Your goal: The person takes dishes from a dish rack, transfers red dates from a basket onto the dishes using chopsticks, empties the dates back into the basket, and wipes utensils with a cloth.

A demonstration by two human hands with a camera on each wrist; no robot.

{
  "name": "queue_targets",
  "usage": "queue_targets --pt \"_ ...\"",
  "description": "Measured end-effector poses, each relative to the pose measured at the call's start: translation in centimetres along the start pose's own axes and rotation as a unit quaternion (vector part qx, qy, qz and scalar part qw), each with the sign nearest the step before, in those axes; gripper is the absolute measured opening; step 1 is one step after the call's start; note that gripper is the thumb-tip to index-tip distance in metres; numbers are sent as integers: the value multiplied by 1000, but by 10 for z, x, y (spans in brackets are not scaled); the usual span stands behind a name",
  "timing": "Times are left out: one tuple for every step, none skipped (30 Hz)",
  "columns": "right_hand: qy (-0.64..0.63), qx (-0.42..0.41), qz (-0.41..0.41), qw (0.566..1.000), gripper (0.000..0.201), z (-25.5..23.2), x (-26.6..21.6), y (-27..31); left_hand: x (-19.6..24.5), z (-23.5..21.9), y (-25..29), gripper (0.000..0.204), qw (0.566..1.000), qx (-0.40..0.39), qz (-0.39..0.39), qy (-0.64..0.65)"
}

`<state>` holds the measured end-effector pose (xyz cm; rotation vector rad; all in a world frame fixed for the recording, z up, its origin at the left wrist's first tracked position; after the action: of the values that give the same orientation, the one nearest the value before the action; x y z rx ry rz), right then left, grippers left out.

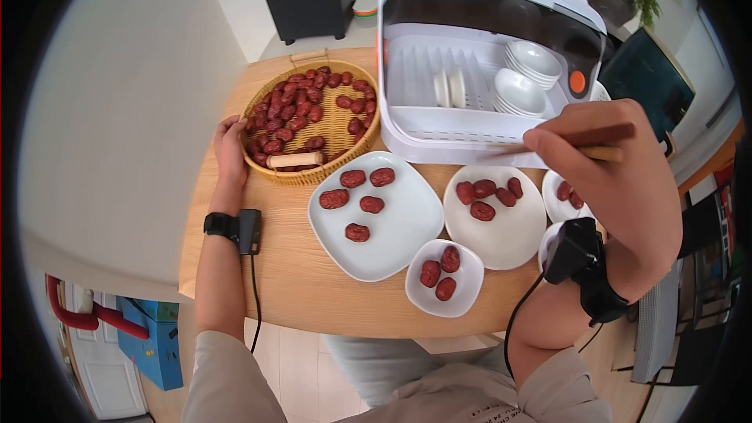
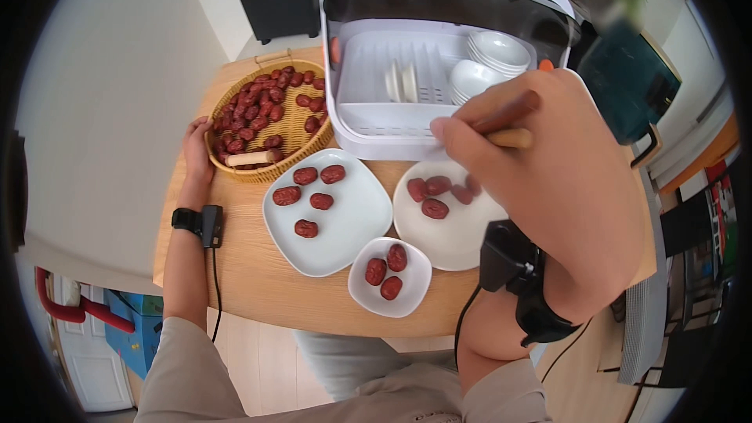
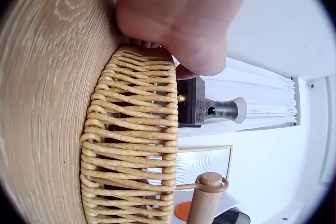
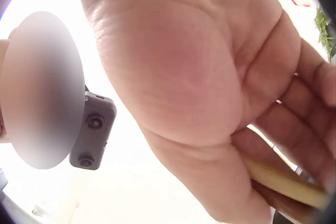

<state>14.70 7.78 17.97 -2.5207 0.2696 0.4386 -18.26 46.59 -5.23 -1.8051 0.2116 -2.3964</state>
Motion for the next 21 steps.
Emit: queue_targets --pt "-4 -1 -7 1000 12 3 -7 -5 1 1 2 26 1000 -2 -1 2" --pt "-108 -16 -3 994 12 7 -17 -11 3 3 4 27 1000 0 1 1" --pt "-209 -31 1 977 12 10 -27 -17 5 5 7 27 1000 6 6 4" --pt "-179 -41 -39 982 12 12 -36 -26 5 5 6 26 1000 6 7 4" --pt "-181 -42 -43 982 12 22 -41 -33 4 5 6 26 1000 6 7 4" --pt "-240 -23 -66 968 13 37 -46 -39 6 5 8 26 1000 9 10 4" --pt "-298 -4 -88 951 14 53 -51 -45 7 6 10 26 1000 9 7 3" --pt "-321 1 -109 941 18 73 -56 -53 9 8 11 25 1000 8 5 2" --pt "-343 4 -129 930 22 93 -60 -62 10 8 10 25 1000 10 8 2" --pt "-331 -12 -130 935 22 113 -62 -71 9 7 10 24 1000 8 5 1" --pt "-317 -27 -131 939 22 131 -66 -80 8 7 10 24 1000 4 2 -1" --pt "-314 -53 -105 942 30 146 -71 -89 11 8 12 23 1000 7 6 -1" --pt "-310 -79 -80 944 37 160 -74 -99 11 8 13 23 1000 8 7 -1" --pt "-310 -78 -81 944 37 175 -75 -109 11 8 12 23 1000 9 1 1" --pt "-251 -76 -83 962 39 193 -74 -119 10 8 11 23 1000 11 -4 3" --pt "-190 -73 -85 975 41 204 -75 -125 10 7 11 23 1000 17 4 2" --pt "-190 -71 -88 975 41 213 -74 -129 8 7 9 23 1000 17 7 3" --pt "-186 -80 -81 976 39 218 -75 -132 8 7 8 23 1000 23 13 8" --pt "-182 -89 -72 977 38 223 -75 -133 8 7 8 23 999 30 18 11" --pt "-182 -88 -73 977 38 228 -75 -134 7 6 8 23 1000 25 12 0" --pt "-164 -72 -77 981 37 230 -76 -134 8 5 9 23 1000 24 12 0"
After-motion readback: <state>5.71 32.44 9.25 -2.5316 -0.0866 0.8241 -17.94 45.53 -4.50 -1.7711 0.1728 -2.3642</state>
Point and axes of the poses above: each hand's wrist, its own y-axis away from the middle knuckle, its own z-axis out of the palm, x = y × z, the point moved 4 cm from there along -y, towards the middle knuckle, and after that the axes turned 6 degrees about y, right-handed, at the moved point
